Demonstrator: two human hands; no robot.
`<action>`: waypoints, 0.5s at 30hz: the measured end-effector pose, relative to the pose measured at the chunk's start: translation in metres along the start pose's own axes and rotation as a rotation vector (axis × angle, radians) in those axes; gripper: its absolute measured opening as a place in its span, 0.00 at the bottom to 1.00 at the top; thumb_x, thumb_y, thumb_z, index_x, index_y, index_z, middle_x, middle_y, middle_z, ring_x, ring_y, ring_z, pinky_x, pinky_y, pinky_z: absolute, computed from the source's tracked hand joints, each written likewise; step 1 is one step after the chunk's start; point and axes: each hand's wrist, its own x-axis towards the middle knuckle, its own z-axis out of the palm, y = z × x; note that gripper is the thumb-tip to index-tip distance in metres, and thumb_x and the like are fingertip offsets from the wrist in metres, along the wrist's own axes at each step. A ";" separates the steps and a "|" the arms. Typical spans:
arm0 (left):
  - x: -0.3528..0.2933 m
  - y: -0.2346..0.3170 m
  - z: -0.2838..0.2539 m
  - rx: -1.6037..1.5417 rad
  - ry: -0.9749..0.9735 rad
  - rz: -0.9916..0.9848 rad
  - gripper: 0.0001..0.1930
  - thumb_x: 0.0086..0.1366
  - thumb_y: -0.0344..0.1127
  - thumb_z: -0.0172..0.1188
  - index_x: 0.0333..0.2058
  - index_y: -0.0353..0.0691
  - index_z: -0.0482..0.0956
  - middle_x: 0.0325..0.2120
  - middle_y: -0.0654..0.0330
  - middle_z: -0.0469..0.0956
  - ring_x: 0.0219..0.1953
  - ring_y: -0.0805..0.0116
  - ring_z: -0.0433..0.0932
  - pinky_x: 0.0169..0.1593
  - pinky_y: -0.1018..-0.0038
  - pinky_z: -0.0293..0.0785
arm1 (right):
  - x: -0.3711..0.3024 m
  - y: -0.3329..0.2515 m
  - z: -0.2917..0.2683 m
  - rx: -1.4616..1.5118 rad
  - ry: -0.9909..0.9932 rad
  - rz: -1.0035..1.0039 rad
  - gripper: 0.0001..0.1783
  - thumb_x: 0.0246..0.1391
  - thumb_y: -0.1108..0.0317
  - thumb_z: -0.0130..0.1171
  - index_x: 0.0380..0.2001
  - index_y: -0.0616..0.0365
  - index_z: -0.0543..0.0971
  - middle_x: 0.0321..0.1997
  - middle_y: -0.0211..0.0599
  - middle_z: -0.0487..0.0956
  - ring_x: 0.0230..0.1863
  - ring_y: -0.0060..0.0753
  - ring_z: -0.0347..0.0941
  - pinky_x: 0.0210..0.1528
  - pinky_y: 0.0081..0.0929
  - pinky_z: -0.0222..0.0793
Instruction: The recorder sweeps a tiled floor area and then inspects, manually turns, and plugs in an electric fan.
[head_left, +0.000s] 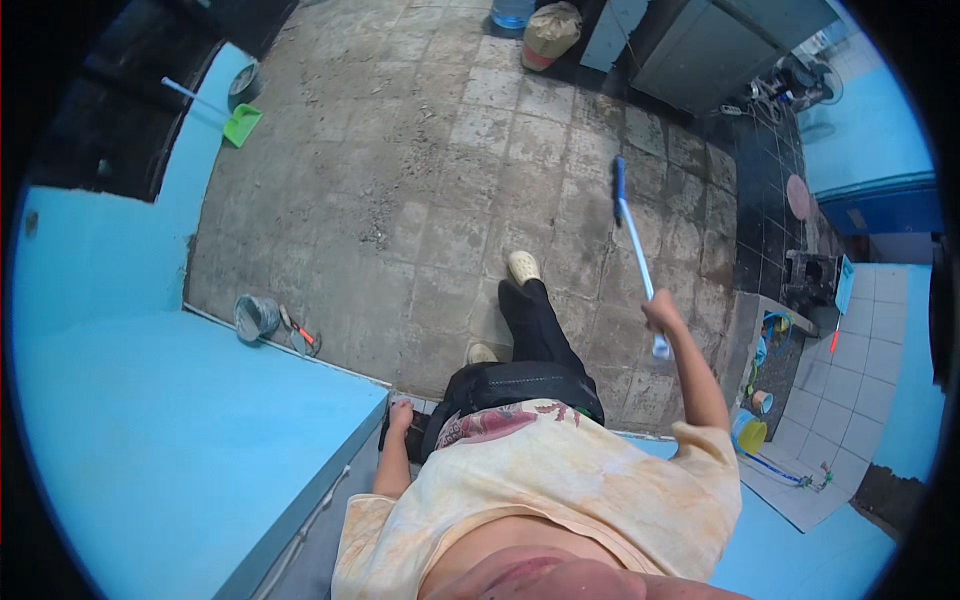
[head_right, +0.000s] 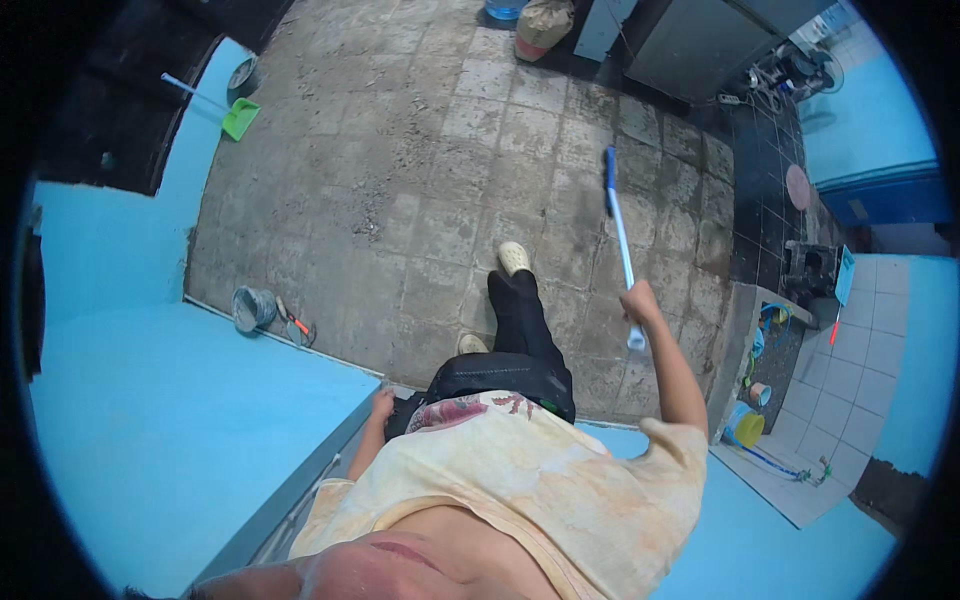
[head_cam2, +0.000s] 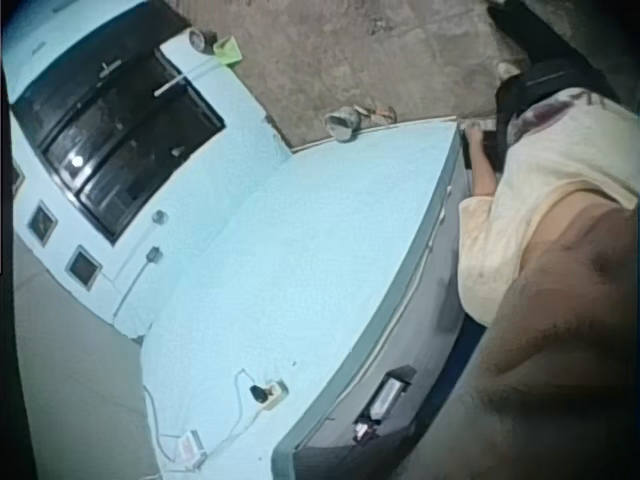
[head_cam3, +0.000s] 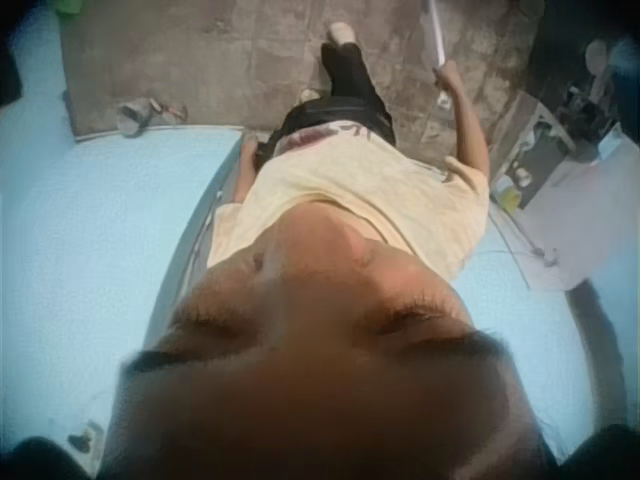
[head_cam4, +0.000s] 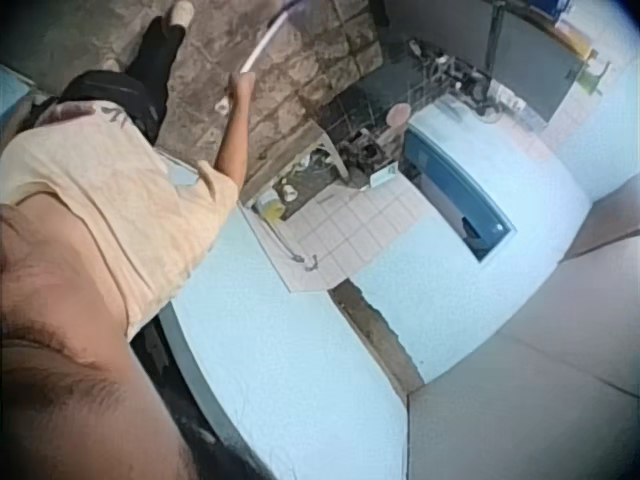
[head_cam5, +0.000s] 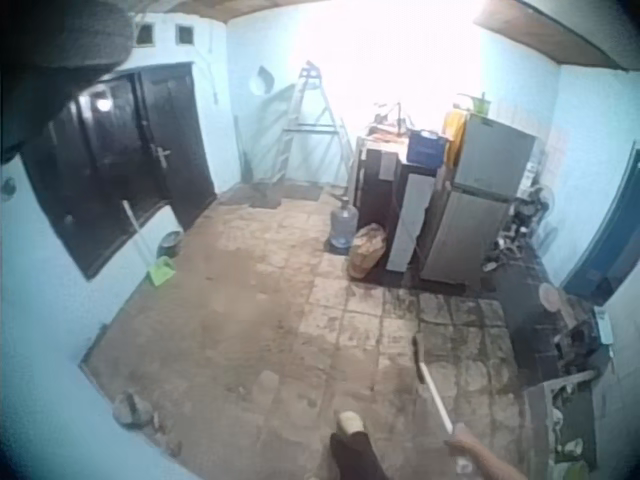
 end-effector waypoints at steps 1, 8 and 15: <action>0.004 0.011 -0.003 -0.012 0.003 0.031 0.14 0.50 0.35 0.49 0.36 0.38 0.71 0.17 0.62 0.69 0.14 0.75 0.64 0.14 0.79 0.58 | 0.008 -0.019 -0.011 0.018 0.031 -0.032 0.12 0.34 0.76 0.44 0.23 0.77 0.67 0.18 0.51 0.71 0.17 0.42 0.72 0.16 0.33 0.66; 0.020 0.107 0.006 -0.142 0.072 -0.153 0.15 0.50 0.33 0.49 0.37 0.35 0.71 0.37 0.51 0.70 0.42 0.62 0.67 0.45 0.74 0.60 | 0.199 -0.043 0.038 -0.155 0.167 0.030 0.12 0.35 0.67 0.50 0.24 0.63 0.75 0.26 0.46 0.75 0.29 0.39 0.72 0.30 0.33 0.67; -0.037 0.230 0.044 -0.128 0.093 -0.073 0.15 0.50 0.34 0.49 0.38 0.38 0.70 0.31 0.57 0.71 0.31 0.69 0.68 0.32 0.76 0.65 | 0.154 -0.205 0.145 -0.220 -0.355 -0.221 0.13 0.36 0.67 0.47 0.23 0.66 0.72 0.24 0.49 0.73 0.28 0.43 0.72 0.27 0.32 0.68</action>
